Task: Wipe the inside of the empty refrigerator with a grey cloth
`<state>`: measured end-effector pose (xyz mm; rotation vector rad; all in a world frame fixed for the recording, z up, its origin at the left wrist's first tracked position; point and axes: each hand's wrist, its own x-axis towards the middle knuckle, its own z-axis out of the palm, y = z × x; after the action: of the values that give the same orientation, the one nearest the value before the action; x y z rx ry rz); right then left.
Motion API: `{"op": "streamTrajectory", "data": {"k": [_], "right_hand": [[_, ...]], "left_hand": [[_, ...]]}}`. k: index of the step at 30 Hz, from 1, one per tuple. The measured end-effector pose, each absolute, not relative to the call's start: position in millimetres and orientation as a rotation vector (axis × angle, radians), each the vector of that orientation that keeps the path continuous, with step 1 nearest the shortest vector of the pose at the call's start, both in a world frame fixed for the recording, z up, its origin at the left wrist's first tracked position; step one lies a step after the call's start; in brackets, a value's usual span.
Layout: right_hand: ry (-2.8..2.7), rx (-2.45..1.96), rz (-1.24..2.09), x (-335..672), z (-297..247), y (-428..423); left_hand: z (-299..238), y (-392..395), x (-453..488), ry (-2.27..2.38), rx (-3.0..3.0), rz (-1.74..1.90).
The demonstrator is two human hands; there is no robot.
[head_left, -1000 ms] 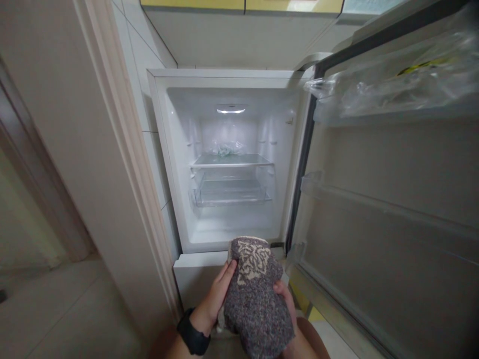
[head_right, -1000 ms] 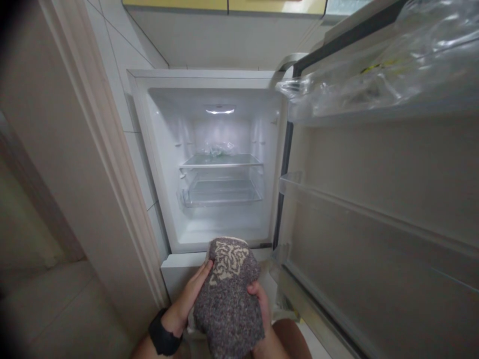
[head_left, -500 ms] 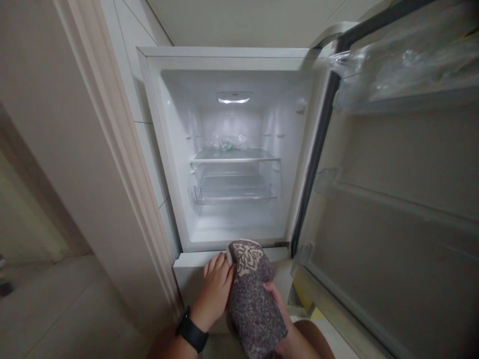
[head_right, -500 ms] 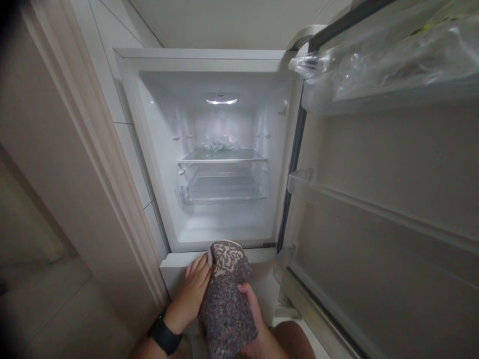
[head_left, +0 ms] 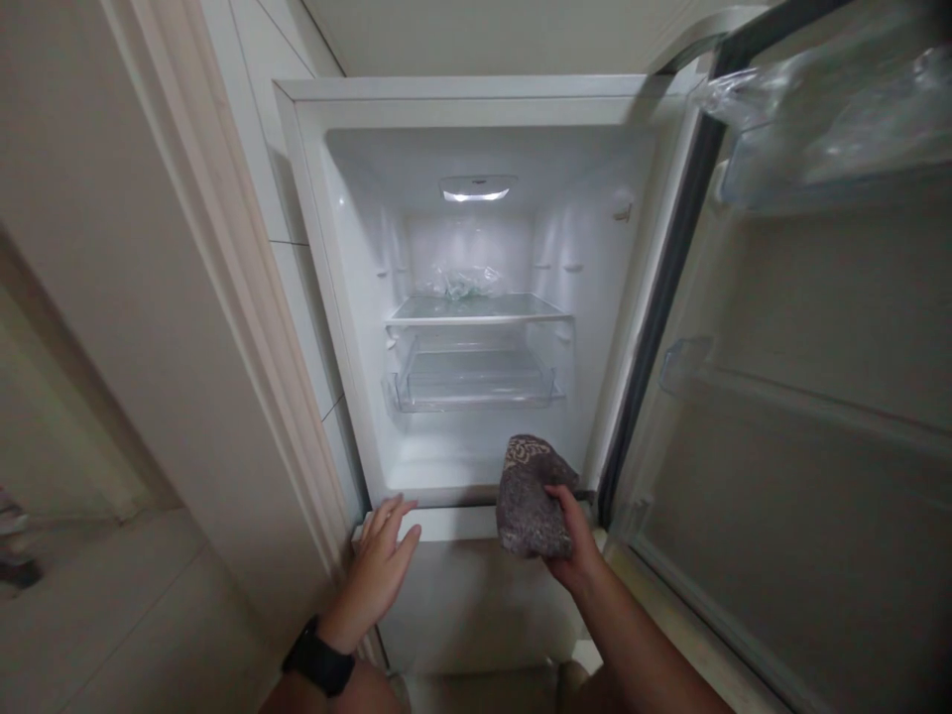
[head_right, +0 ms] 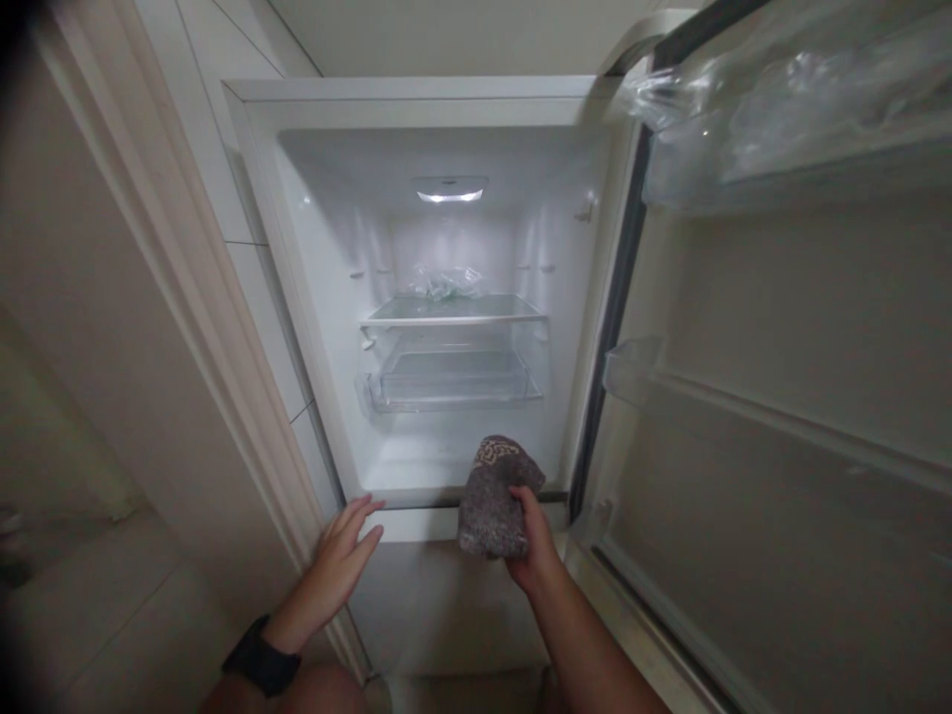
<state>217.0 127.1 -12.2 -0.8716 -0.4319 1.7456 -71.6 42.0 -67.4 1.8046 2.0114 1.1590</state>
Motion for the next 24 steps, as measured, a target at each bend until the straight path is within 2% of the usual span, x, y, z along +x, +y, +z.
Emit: {"op": "streamTrajectory", "data": {"k": [4, 8, 14, 17, 21, 24], "right_hand": [[-0.400, -0.961, 1.619, 196, -2, 155], [-0.700, -1.073, 1.519, 179, -8, 181], [-1.329, -1.400, 0.988, 189, -6, 235], [-1.650, -1.672, 0.590, 204, 1, 254], [-1.895, -1.942, 0.163, 209, -7, 261], [-1.943, -2.051, 0.159, 204, -24, 261]], "left_hand": [[-102, 76, -84, 2.380, 1.731, 1.119], [-139, 108, -87, 2.702, 1.536, 1.076], [-161, 130, -98, 2.843, 1.503, 1.317], [-158, 131, -106, 2.872, 1.496, 1.381], [-149, 127, -105, 2.923, 1.497, 1.101], [-145, 126, -98, 2.956, 1.537, 0.783]]}}
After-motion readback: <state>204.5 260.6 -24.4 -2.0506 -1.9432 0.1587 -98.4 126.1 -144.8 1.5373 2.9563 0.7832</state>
